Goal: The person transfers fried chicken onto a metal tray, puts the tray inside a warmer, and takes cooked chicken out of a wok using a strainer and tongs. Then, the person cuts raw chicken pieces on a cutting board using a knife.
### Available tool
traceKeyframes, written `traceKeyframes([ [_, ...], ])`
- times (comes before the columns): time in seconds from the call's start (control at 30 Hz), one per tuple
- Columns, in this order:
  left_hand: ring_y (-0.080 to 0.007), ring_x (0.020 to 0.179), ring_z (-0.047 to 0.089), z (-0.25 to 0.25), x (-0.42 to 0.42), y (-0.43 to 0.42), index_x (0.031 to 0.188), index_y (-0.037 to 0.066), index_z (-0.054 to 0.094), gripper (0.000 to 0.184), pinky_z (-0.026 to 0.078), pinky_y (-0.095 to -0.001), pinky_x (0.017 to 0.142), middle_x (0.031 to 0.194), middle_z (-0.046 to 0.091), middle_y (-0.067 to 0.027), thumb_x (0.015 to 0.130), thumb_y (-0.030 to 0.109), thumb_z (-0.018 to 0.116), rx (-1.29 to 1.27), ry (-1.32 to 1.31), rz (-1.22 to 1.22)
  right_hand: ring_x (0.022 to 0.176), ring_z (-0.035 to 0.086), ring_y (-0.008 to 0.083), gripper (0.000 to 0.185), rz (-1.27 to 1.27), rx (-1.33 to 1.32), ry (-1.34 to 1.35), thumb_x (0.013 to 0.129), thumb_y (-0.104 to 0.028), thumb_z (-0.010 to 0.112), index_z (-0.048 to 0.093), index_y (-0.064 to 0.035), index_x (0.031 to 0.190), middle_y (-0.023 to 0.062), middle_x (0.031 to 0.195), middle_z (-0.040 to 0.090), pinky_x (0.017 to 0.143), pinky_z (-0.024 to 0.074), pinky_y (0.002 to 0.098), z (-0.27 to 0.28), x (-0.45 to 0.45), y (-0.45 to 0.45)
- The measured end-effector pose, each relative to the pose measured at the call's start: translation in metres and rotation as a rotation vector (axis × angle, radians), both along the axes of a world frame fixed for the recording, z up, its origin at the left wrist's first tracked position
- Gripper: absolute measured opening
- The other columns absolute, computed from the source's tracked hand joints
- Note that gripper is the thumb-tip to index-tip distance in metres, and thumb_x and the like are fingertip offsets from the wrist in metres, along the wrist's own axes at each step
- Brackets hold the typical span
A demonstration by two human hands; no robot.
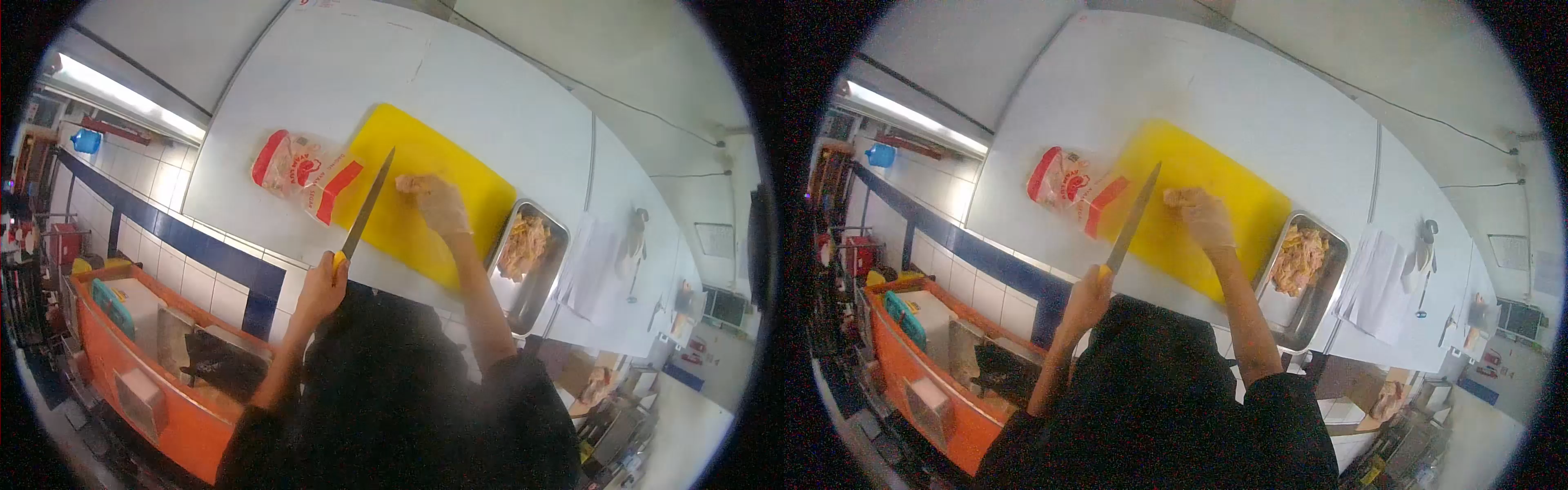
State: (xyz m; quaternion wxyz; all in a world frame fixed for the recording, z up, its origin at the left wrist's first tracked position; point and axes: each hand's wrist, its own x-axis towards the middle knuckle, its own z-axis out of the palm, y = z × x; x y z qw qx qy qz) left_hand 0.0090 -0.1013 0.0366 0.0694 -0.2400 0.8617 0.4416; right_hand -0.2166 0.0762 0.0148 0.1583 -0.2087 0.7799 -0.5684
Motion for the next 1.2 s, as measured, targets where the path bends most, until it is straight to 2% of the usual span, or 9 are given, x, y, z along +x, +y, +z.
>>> traceKeyframes([
  [0.1, -0.0538, 0.074, 0.056, -0.002, 0.004, -0.002, 0.093, 0.001, 0.045, 0.028, 0.041, -0.059, 0.061, 0.071, 0.058, -0.0314, 0.097, 0.027, 0.052, 0.008, -0.022, -0.006, 0.085, 0.066, 0.0306, 0.027, 0.018, 0.572, 0.377, 0.09, -0.032, 0.059, 0.071, -0.007, 0.092, 0.0182, 0.096, 0.069, 0.078, 0.0512, 0.0418, 0.019, -0.002, -0.002],
  [0.33, -0.0541, 0.077, 0.057, -0.004, 0.009, -0.001, 0.095, 0.001, 0.045, 0.03, 0.041, -0.06, 0.063, 0.075, 0.059, -0.0324, 0.097, 0.03, 0.051, -0.03, -0.086, -0.008, 0.084, 0.064, 0.0328, 0.037, 0.164, 0.599, 0.551, 0.088, -0.041, 0.058, 0.066, -0.0069, 0.075, 0.0168, 0.09, 0.068, 0.076, 0.0486, 0.0458, 0.002, -0.025, -0.005],
  [0.43, -0.0538, 0.079, 0.058, 0.004, 0.008, 0.001, 0.096, 0.0, 0.046, 0.032, 0.043, -0.0599, 0.065, 0.078, 0.06, -0.0329, 0.097, 0.032, 0.051, -0.058, -0.115, -0.004, 0.09, 0.062, 0.0359, 0.038, 0.267, 0.712, 0.179, 0.087, -0.041, 0.059, 0.066, -0.0056, 0.078, 0.0198, 0.097, 0.067, 0.077, 0.0477, 0.0468, 0.028, -0.022, -0.007],
  [0.6, -0.0495, 0.084, 0.058, -0.039, 0.017, -0.004, 0.092, 0.001, 0.051, 0.024, 0.044, -0.0567, 0.073, 0.082, 0.059, -0.0281, 0.097, 0.023, 0.044, -0.043, -0.138, -0.088, 0.1, 0.059, 0.036, 0.032, 0.279, 0.679, 0.307, 0.09, -0.035, 0.057, 0.067, -0.0059, 0.101, 0.0184, 0.104, 0.066, 0.085, 0.0466, 0.0468, 0.007, -0.021, -0.009],
  [0.8, -0.0484, 0.081, 0.061, -0.02, 0.017, -0.003, 0.105, -0.001, 0.051, 0.033, 0.046, -0.0572, 0.072, 0.086, 0.062, -0.0277, 0.098, 0.031, 0.045, 0.017, -0.101, 0.047, 0.082, 0.063, 0.031, 0.022, 0.295, 0.355, 0.613, 0.089, -0.026, 0.06, 0.067, -0.0065, 0.082, 0.0118, 0.083, 0.066, 0.071, 0.0508, 0.0434, -0.032, -0.021, 0.002],
  [0.97, -0.0487, 0.081, 0.061, 0.041, 0.012, -0.005, 0.108, 0.0, 0.05, 0.039, 0.047, -0.0569, 0.07, 0.084, 0.062, -0.0291, 0.099, 0.037, 0.046, 0.178, -0.141, 0.071, 0.078, 0.061, 0.0372, 0.021, 0.488, 0.869, 0.906, 0.086, -0.022, 0.06, 0.063, -0.0032, 0.078, 0.0201, 0.079, 0.062, 0.069, 0.0485, 0.0458, 0.024, -0.039, -0.014],
  [1.1, -0.0483, 0.08, 0.062, 0.001, 0.021, 0.001, 0.104, -0.001, 0.052, 0.035, 0.047, -0.0557, 0.069, 0.084, 0.063, -0.028, 0.098, 0.033, 0.046, 0.058, -0.034, 0.099, 0.079, 0.059, 0.0403, 0.026, 0.212, 0.57, 0.434, 0.087, -0.025, 0.057, 0.061, 0.0004, 0.084, 0.0233, 0.084, 0.059, 0.069, 0.0437, 0.051, 0.063, -0.036, -0.041],
  [1.17, -0.0467, 0.082, 0.061, -0.003, 0.02, -0.002, 0.098, -0.003, 0.054, 0.031, 0.048, -0.0536, 0.071, 0.088, 0.063, -0.0275, 0.098, 0.027, 0.046, 0.098, -0.182, 0.111, 0.076, 0.058, 0.0389, 0.029, 0.344, 0.519, 0.807, 0.089, -0.024, 0.054, 0.06, 0.0045, 0.088, 0.0236, 0.084, 0.061, 0.069, 0.0453, 0.0462, 0.022, -0.056, -0.025],
  [1.2, -0.0457, 0.082, 0.061, 0.009, 0.019, -0.003, 0.097, -0.002, 0.054, 0.03, 0.047, -0.0532, 0.072, 0.091, 0.062, -0.028, 0.098, 0.027, 0.046, 0.068, -0.213, 0.09, 0.076, 0.062, 0.0301, 0.026, 0.143, 0.539, 0.063, 0.089, -0.023, 0.058, 0.064, 0.0024, 0.09, 0.0177, 0.09, 0.066, 0.068, 0.0479, 0.0385, 0.05, -0.043, -0.035],
])
